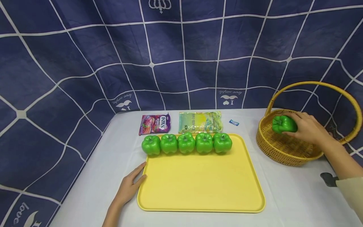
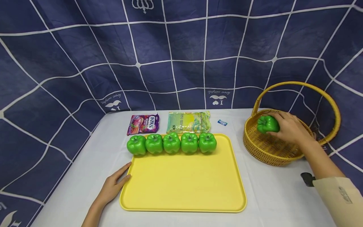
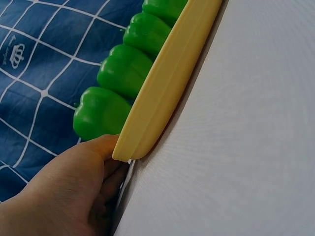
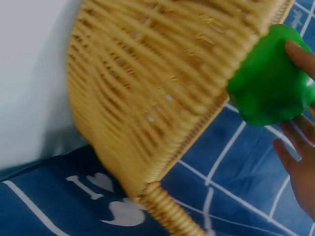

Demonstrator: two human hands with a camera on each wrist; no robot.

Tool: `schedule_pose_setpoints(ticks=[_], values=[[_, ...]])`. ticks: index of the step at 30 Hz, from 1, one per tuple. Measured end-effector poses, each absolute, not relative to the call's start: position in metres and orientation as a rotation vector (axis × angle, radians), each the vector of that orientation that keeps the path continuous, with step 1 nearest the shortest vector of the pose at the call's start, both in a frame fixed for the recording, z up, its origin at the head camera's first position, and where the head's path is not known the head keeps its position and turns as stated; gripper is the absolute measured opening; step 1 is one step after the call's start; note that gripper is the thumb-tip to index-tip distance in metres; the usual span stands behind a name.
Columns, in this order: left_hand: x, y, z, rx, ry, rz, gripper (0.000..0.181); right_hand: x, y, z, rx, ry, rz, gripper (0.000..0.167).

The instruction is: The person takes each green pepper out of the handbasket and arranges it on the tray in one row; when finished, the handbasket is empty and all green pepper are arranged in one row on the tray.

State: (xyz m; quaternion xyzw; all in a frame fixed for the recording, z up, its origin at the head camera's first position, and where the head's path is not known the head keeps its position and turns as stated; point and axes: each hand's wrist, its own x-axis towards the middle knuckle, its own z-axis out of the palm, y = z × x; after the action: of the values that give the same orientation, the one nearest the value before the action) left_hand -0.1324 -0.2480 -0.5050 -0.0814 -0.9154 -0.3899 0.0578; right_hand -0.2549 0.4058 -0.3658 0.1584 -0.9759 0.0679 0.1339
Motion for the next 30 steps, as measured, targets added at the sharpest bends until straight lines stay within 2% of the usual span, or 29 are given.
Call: schedule_pose_setpoints(ticks=[20,30], values=[[-0.133,-0.248,-0.506,-0.227,-2.781,-1.201,0.051,-0.236,0.372,-0.35,0.576,-2.683,0.493,0.093],[-0.133,-0.245,-0.505,-0.2,-2.787,-1.201,0.049,-0.23,0.353,-0.348,0.707,-2.574,0.531,0.088]])
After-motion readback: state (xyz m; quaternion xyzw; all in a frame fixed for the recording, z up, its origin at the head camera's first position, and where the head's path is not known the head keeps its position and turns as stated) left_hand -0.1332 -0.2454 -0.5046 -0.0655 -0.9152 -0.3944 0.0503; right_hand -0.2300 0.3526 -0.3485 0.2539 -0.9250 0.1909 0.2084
